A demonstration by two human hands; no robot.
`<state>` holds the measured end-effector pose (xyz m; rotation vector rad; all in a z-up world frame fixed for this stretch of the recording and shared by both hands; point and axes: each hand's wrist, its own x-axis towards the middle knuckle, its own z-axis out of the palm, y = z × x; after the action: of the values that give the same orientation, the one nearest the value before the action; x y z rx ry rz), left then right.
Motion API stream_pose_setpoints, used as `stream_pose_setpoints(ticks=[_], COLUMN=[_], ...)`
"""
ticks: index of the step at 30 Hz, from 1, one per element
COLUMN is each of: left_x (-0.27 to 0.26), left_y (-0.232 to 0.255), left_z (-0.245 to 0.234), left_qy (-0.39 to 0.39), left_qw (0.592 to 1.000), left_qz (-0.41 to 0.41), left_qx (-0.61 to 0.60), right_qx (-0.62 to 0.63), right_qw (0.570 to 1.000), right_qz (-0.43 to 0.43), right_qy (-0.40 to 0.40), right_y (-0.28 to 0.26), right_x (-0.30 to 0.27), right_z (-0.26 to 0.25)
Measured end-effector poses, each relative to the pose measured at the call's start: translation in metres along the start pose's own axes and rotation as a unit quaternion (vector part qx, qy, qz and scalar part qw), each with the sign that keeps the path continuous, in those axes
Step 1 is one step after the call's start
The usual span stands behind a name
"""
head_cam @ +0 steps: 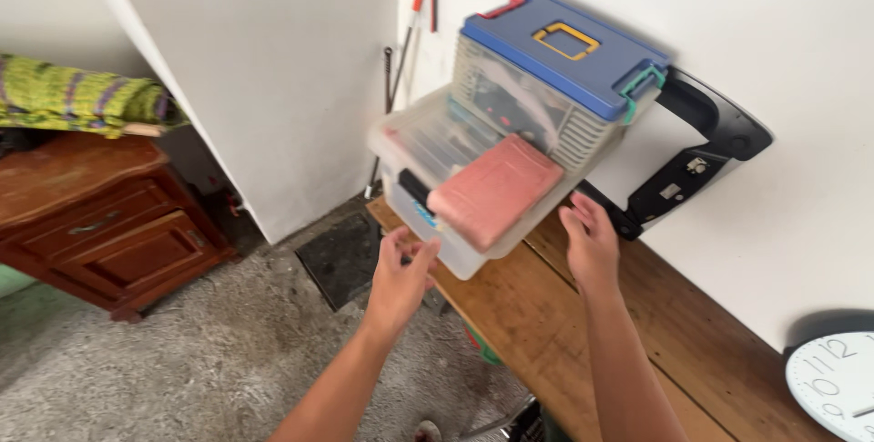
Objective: The person clears items from a wooden workbench by hand, transferring storage boxes, a scale, a clock, a bag of screws, and various hand and power tools onto nearby surfaces.
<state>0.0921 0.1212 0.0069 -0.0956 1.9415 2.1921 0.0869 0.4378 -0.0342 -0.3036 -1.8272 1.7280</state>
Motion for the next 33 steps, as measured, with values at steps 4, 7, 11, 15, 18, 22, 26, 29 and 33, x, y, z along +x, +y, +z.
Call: stream_pose_setpoints(ticks=[4, 7, 11, 15, 18, 22, 26, 29, 33], left_x=[0.042, 0.057, 0.066, 0.067, 0.059, 0.039, 0.0, -0.042, -0.102], left_y=[0.017, 0.016, 0.003, -0.005, -0.011, -0.009, 0.005, 0.016, 0.01], left_z=[0.042, 0.058, 0.064, 0.041, 0.018, -0.017, -0.065, -0.12, -0.187], left_qy=[0.024, 0.045, 0.066, 0.067, 0.021, 0.014, -0.013, 0.007, 0.087], left_qw=[0.999, 0.996, 0.993, 0.992, 0.985, 0.989, 0.986, 0.988, 0.979], left_qz=[-0.041, -0.065, -0.043, -0.067, -0.041, -0.014, 0.016, 0.043, 0.049], left_qx=[-0.022, -0.047, -0.092, -0.085, -0.167, -0.148, -0.168, -0.151, -0.175], right_qx=[-0.111, -0.138, -0.145, -0.149, -0.226, -0.377, -0.114, -0.041, 0.031], right_qw=[0.993, 0.989, 0.989, 0.985, 0.973, 0.918, 0.971, 0.932, 0.844], right_qz=[0.029, 0.047, 0.027, 0.083, -0.018, -0.113, 0.049, 0.15, 0.239], right_qy=[-0.023, -0.034, -0.022, -0.026, -0.046, -0.059, -0.206, -0.329, -0.479], right_y=[0.003, 0.004, 0.009, 0.009, 0.0, -0.029, -0.045, -0.056, -0.05], right_x=[0.032, 0.042, 0.044, 0.043, 0.039, 0.021, 0.006, -0.007, -0.052], right_z=[0.016, 0.031, 0.038, 0.037, 0.04, 0.057, 0.091, 0.11, 0.168])
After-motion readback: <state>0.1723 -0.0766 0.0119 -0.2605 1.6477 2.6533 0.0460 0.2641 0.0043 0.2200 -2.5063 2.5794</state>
